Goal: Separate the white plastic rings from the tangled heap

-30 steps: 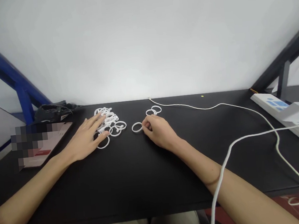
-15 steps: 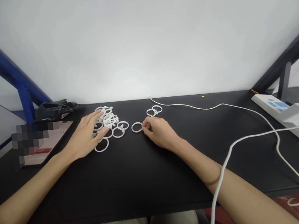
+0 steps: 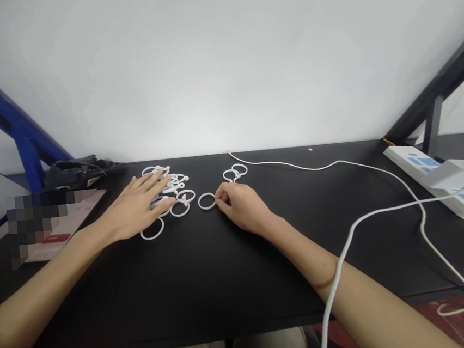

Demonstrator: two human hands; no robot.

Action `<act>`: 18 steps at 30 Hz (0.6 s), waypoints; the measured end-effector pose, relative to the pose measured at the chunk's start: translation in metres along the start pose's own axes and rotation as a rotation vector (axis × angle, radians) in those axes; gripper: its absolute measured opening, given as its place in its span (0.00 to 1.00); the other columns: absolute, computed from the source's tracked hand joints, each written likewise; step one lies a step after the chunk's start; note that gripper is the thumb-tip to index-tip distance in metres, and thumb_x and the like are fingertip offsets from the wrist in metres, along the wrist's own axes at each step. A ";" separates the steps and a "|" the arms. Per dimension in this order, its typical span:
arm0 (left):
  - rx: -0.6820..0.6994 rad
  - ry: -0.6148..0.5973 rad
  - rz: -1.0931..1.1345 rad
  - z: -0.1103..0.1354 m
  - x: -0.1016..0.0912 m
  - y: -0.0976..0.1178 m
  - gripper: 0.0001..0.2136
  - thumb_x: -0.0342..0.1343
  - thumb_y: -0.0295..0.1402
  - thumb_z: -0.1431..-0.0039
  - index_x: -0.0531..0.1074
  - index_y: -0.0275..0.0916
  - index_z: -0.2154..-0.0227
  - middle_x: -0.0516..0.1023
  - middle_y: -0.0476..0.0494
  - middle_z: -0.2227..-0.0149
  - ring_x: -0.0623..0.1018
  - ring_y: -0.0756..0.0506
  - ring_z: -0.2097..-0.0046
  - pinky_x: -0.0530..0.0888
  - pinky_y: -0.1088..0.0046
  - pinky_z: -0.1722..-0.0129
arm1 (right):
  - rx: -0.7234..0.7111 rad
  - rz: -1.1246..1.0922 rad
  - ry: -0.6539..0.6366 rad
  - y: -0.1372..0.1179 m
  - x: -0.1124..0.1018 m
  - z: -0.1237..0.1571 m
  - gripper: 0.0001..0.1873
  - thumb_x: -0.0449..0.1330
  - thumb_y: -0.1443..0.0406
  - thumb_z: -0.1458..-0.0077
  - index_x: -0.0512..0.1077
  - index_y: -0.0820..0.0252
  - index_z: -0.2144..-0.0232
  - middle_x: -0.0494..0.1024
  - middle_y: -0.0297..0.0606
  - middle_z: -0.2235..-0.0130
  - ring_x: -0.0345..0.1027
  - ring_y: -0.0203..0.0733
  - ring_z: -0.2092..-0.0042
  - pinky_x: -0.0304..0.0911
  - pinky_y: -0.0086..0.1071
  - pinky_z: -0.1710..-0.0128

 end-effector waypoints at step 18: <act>-0.008 -0.024 0.042 -0.022 0.003 0.005 0.34 0.34 0.59 0.38 0.51 0.48 0.34 0.47 0.42 0.30 0.49 0.35 0.30 0.48 0.47 0.35 | -0.014 0.015 -0.016 0.000 0.002 -0.001 0.02 0.59 0.68 0.44 0.72 0.57 0.68 0.76 0.32 0.69 0.66 0.34 0.68 0.59 0.29 0.67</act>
Point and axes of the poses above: each hand's wrist, its own z-axis away from the middle knuckle, its own x-axis out of the palm, y = z × x, the point moved 8 cm from there along -z, towards the middle knuckle
